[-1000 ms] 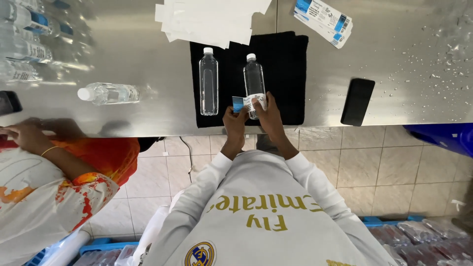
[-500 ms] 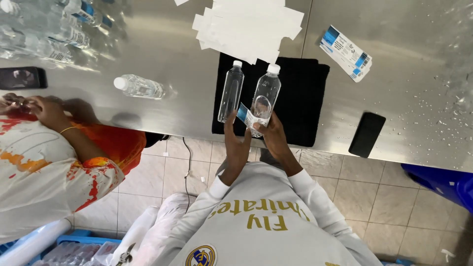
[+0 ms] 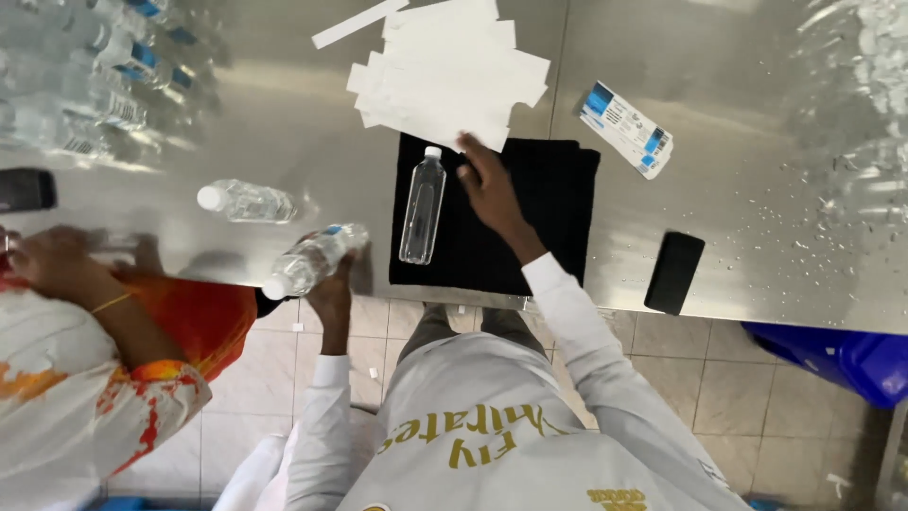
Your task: The person repeatedly picks up water bottles, wraps printed labels around them, and places them on a black mat. Another person is visible on the left side of the frame, also handling bottles.
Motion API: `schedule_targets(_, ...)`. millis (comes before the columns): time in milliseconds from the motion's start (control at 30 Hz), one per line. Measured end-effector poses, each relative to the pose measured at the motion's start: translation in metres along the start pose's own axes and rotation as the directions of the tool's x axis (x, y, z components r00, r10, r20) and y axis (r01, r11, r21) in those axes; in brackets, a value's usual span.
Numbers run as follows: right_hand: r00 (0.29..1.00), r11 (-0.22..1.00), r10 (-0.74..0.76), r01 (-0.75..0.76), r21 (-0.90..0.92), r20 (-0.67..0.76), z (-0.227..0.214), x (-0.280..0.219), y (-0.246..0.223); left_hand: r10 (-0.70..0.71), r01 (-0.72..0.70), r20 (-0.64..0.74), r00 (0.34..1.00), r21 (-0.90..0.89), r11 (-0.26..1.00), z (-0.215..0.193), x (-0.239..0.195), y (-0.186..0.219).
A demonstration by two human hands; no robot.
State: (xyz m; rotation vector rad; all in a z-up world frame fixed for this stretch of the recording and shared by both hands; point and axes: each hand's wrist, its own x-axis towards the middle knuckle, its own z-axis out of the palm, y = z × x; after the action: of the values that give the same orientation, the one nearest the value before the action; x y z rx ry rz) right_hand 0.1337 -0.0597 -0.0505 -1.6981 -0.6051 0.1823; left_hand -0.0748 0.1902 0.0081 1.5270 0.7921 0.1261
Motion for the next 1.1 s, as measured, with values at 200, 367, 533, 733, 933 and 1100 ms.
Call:
schedule_targets(200, 0.948, 0.335, -0.136, -0.230, -0.914, -0.288, -0.199, -0.022, 0.148, 0.085, -0.003, -0.428, 0.900, 0.188, 0.982, -0.048, 0.076, -0.063)
schedule_targets(367, 0.975, 0.244, -0.046, -0.202, -0.948, -0.219, -0.254, -0.051, 0.153, 0.125, 0.074, -0.602, 0.789, 0.295, 0.953, -0.042, 0.091, -0.064)
schedule_targets(533, 0.910, 0.290, -0.281, -0.223, -0.931, -0.306, -0.251, -0.065, 0.132, 0.355, -0.216, -0.612, 0.707, 0.292, 0.932, -0.028, 0.060, -0.095)
schedule_targets(733, 0.639, 0.794, 0.192, -0.547, -0.264, -0.745, -0.177, -0.093, 0.004, 0.561, -0.512, -0.181, 0.808, 0.255, 0.820, 0.111, -0.013, -0.037)
schedule_targets(933, 0.603, 0.843, 0.451, -0.529, 0.093, -0.658, -0.098, -0.115, -0.087, 0.224, -0.109, 0.403, 0.887, -0.289, 0.951, 0.225, -0.021, 0.028)
schedule_targets(1100, 0.531, 0.822, 0.290, -0.565, -0.077, -0.796, -0.156, -0.090, -0.021, 0.097, -0.017, 0.379, 0.920, -0.209, 0.978, 0.245, 0.012, 0.014)
